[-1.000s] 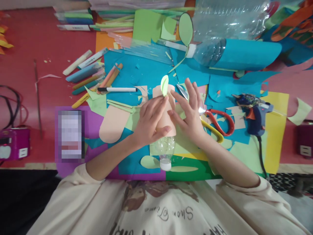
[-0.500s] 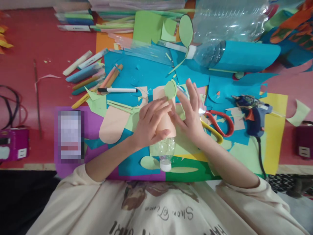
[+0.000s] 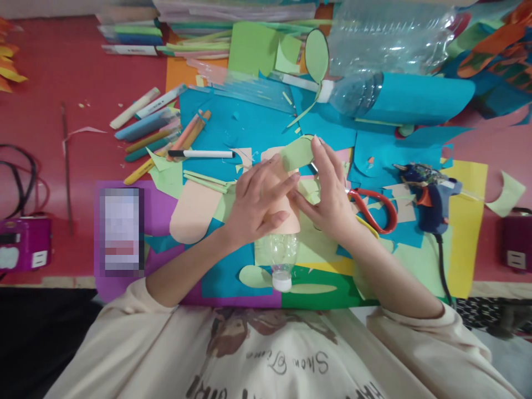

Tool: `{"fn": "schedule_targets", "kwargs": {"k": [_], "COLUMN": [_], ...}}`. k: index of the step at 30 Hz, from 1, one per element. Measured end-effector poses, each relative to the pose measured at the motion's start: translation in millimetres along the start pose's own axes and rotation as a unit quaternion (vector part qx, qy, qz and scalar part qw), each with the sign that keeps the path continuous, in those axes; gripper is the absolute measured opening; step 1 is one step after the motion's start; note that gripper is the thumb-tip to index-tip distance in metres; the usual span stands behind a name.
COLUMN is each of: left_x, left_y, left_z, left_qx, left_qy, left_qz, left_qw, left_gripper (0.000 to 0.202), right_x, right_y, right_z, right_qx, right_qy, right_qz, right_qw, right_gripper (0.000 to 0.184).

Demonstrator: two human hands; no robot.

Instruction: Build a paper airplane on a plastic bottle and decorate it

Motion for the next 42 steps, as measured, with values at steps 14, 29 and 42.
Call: {"fn": "schedule_targets", "kwargs": {"k": [14, 29, 42], "left_x": [1.1, 3.6, -19.0], "left_y": [-3.2, -2.6, -16.1], "left_z": [4.3, -15.0, -10.9], "left_qx": [-0.025, -0.002, -0.07], "left_qy": [-0.014, -0.01, 0.012], "left_qz": [0.019, 0.022, 0.01], "left_qw": [0.999, 1.0, 0.997], "left_gripper": [0.062, 0.059, 0.059], "right_x": [1.9, -0.2, -0.9], "right_y": [1.3, -7.8, -2.0], "right_z": [5.8, 3.6, 5.4], "right_qx": [0.0, -0.032, 0.009], "right_qy": [0.008, 0.055, 0.017], "right_qz": [-0.014, 0.065, 0.023], "right_qw": [1.0, 0.996, 1.0], "right_gripper": [0.076, 0.064, 0.073]}}
Point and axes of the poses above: each hand's wrist, its own z-axis away from the middle knuckle, its own x-axis out of the palm, y = z × x, the point moved 3 cm from there along -z, towards the middle knuckle, and after that the axes turned 11 degrees about y, right-handed, at the moved point
